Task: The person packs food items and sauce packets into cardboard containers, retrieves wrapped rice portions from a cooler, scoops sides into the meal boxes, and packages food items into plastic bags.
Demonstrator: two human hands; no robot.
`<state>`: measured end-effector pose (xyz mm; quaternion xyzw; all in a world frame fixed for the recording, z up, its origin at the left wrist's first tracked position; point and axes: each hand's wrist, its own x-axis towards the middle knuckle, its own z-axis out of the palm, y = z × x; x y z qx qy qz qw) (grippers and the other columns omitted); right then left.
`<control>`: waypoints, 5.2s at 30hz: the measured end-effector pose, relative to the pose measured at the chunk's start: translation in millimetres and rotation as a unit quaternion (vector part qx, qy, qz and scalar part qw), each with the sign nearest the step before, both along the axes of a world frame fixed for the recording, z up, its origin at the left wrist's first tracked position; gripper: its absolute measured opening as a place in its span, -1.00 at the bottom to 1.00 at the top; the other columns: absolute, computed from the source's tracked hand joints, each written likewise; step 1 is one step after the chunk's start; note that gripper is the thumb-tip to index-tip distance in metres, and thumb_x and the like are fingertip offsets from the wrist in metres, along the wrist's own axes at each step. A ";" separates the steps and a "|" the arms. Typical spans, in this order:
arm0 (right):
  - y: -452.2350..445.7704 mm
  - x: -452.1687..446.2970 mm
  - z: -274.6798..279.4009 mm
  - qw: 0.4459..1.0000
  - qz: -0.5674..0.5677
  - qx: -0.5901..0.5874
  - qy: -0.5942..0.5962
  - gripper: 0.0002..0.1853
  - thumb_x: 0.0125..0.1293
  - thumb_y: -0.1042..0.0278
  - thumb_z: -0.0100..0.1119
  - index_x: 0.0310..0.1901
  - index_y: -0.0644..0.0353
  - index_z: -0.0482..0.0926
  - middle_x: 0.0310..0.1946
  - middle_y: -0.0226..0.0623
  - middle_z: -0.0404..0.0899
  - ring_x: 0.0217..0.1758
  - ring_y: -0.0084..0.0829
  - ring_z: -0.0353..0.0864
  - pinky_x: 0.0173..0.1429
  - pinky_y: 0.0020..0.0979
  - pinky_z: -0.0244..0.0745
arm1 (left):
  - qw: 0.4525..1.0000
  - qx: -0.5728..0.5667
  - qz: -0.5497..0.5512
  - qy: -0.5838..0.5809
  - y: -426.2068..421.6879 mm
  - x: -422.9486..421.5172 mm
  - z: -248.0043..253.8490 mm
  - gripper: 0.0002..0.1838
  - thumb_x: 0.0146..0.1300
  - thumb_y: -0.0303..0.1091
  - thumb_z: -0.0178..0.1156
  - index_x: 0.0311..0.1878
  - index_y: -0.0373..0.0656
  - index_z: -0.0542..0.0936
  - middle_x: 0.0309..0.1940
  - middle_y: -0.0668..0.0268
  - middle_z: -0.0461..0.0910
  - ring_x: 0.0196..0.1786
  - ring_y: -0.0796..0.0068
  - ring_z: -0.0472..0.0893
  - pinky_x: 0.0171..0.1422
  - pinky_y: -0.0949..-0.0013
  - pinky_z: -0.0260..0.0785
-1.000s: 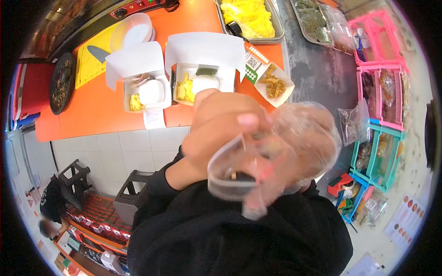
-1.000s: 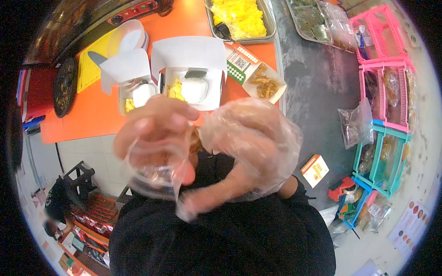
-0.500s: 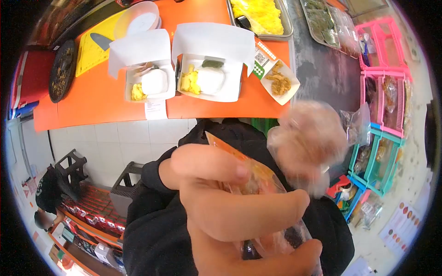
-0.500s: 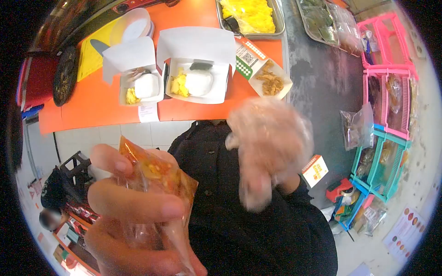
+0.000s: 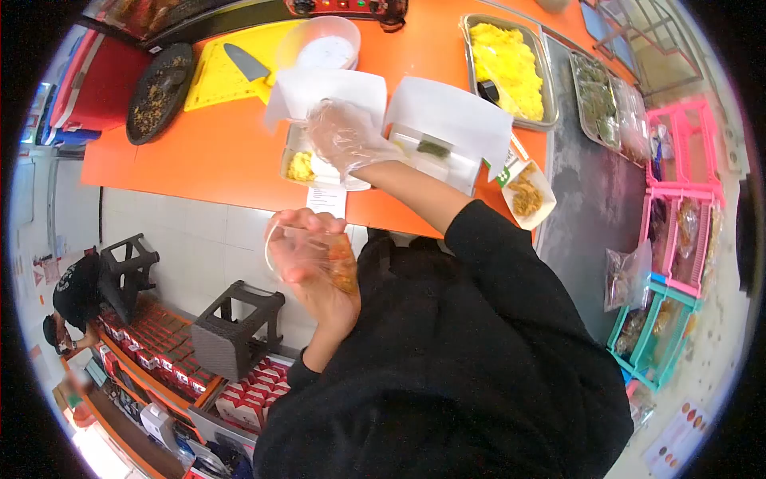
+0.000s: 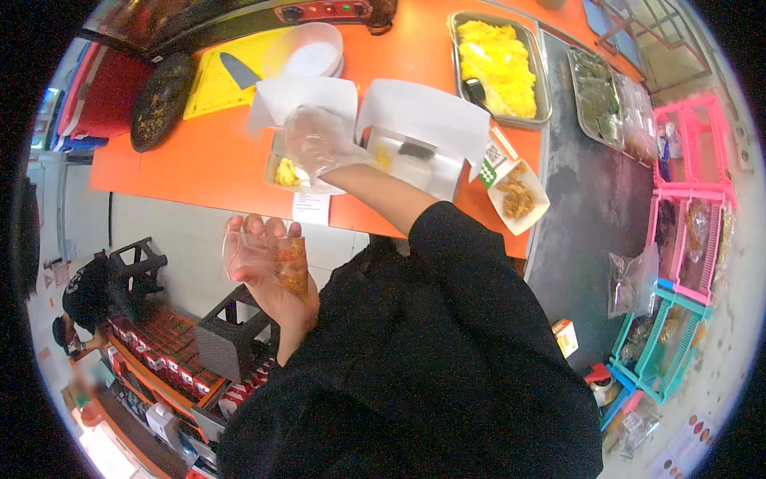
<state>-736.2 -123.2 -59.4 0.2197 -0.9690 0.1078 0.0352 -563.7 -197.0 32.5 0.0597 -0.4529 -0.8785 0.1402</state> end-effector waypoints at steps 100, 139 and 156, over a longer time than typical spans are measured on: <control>943.5 386.2 110.5 0.496 -0.852 0.158 0.060 -0.58 0.20 0.28 -0.07 0.06 0.30 0.41 -0.01 0.05 0.48 0.04 -0.08 0.51 0.05 -0.12 0.44 | 0.815 -0.320 -0.482 -0.006 436.0 -50.1 -36.3 -0.72 0.32 -0.28 0.07 -0.23 -0.36 0.57 -0.37 0.28 0.59 -0.30 0.52 0.58 -0.20 0.48 0.46; 946.0 396.0 112.1 0.533 -0.824 0.191 0.025 -0.63 0.20 0.09 -0.02 -0.08 0.12 0.58 0.02 -0.06 0.51 0.09 -0.13 0.51 0.10 -0.18 0.43 | 0.772 -0.355 -0.528 -0.007 436.1 -30.8 -31.6 -0.76 0.28 -0.40 0.09 -0.16 -0.40 0.59 -0.31 0.24 0.62 -0.23 0.51 0.57 -0.06 0.46 0.39; 586.9 169.9 88.6 0.901 -0.354 -0.164 -0.190 -0.62 0.15 -0.03 0.14 -0.34 0.18 0.56 -0.39 -0.18 0.61 -0.32 -0.26 0.60 -0.18 -0.29 0.46 | 0.835 -0.302 -0.460 -0.028 362.7 -43.7 -35.9 -0.89 0.23 -0.45 0.16 -0.24 -0.27 0.49 -0.40 0.30 0.59 -0.29 0.65 0.56 -0.20 0.58 0.38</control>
